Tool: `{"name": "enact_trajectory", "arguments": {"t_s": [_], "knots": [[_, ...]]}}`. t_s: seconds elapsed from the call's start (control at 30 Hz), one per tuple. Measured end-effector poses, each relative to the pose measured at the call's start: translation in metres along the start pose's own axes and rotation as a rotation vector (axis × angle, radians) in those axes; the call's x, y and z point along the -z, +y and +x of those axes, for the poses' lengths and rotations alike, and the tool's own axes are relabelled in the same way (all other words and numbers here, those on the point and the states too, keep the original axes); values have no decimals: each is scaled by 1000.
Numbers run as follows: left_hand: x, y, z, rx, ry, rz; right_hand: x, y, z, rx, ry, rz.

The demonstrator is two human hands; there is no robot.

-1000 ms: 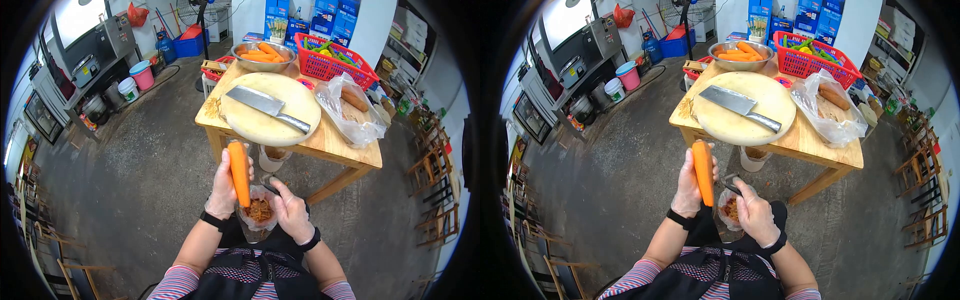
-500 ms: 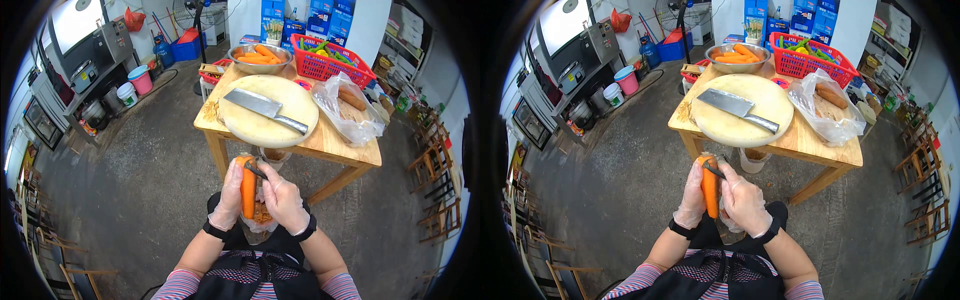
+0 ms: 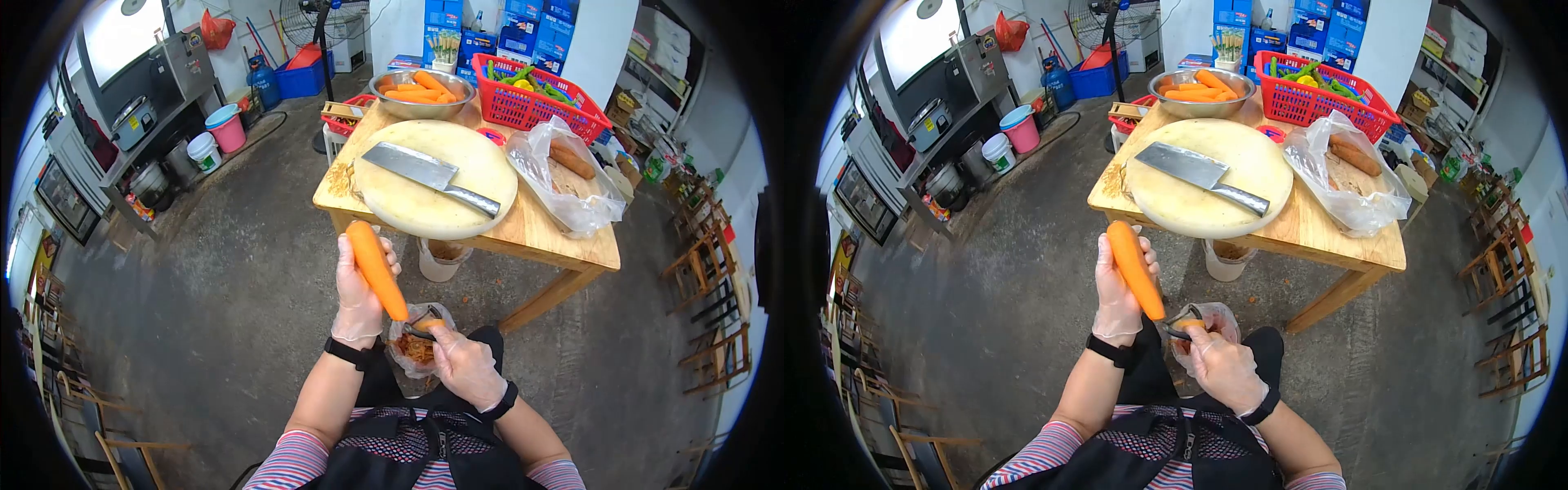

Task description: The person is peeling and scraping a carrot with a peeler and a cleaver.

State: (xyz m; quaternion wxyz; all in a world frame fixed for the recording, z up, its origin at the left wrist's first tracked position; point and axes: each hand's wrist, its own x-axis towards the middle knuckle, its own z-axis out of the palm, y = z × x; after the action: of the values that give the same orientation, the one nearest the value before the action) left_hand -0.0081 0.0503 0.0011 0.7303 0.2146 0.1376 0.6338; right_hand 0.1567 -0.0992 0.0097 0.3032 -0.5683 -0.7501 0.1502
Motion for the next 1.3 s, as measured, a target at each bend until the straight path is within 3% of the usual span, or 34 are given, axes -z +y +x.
{"name": "enact_trajectory", "arguments": {"t_s": [0.1,0.2,0.27,0.3,0.4,0.57,0.8,0.87,0.97,1.07,1.3], "knots": [[-3,6,2,30,49,-148,0,12,1,-58,-134,-24],[-10,11,-7,80,36,-109,0,16,4,-92,-81,180],[-11,9,-14,184,-93,-27,1,18,15,-9,87,264],[-12,5,-18,199,-85,24,13,7,21,-80,43,321],[-25,-1,-33,206,-1,160,30,-11,42,-11,110,322],[-4,-11,-38,262,-131,209,32,-18,67,58,191,262],[-24,-10,-43,54,-149,420,20,-19,61,38,176,239],[-25,-11,-42,72,-3,334,14,-20,52,36,161,295],[-8,-3,-26,85,-69,267,5,-17,34,74,96,151],[-17,2,-23,83,1,202,-3,-12,21,131,76,93],[14,2,9,17,2,-148,-6,17,-3,17,-31,30]]}}
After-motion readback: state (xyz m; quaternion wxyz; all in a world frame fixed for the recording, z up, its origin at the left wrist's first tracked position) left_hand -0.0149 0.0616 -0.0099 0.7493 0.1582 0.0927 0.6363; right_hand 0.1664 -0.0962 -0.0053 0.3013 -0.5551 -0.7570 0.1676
